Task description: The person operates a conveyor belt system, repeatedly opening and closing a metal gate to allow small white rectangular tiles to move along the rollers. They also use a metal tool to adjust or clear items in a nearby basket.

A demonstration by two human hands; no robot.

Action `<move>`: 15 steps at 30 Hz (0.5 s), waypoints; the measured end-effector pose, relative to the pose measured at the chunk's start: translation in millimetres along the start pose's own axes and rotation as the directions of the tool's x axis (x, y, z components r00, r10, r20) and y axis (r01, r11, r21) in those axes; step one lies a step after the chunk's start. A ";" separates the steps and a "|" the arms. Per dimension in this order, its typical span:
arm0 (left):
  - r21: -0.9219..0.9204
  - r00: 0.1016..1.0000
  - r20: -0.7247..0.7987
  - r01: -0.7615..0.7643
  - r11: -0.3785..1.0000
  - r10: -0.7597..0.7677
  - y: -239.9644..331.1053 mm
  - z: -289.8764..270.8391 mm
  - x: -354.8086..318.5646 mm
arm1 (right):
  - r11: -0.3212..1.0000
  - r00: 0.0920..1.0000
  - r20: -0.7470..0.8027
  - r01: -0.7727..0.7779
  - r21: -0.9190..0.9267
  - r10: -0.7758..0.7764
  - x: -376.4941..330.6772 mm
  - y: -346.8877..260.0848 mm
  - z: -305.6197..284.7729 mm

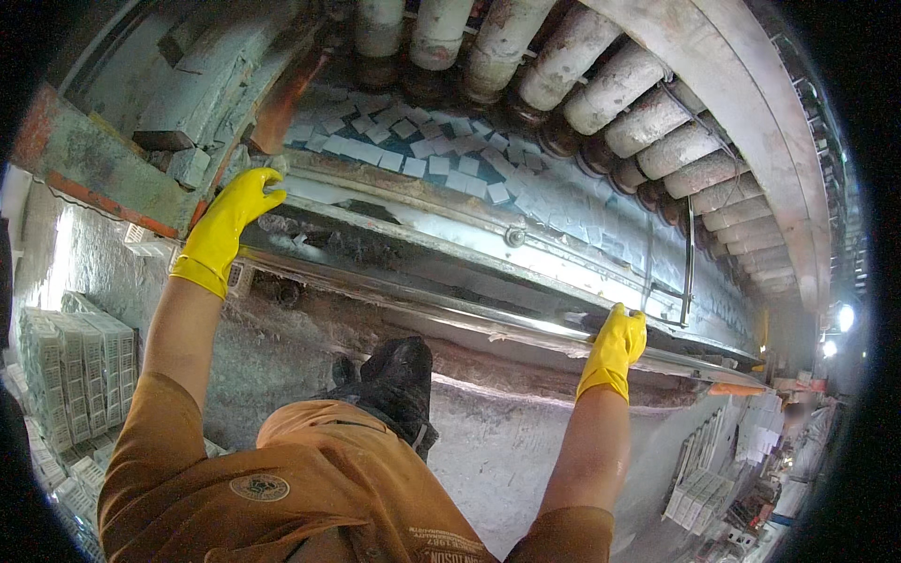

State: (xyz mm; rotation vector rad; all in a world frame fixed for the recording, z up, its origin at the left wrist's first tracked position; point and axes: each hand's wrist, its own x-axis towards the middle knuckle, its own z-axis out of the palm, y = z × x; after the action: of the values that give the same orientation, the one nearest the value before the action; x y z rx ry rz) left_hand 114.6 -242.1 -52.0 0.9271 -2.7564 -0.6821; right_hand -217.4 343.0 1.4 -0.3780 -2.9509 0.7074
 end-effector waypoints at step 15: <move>-0.002 1.000 0.010 -0.025 1.000 0.025 1.2 5.0 -6.3 | 0.998 1.000 -0.028 -0.010 -0.057 0.008 18.4 34.8 3.2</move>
State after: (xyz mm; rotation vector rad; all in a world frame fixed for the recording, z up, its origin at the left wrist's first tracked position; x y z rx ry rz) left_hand 117.6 -235.5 -55.9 0.8899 -2.7713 -0.6868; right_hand -228.0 376.3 -16.8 -0.4028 -2.9506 0.6143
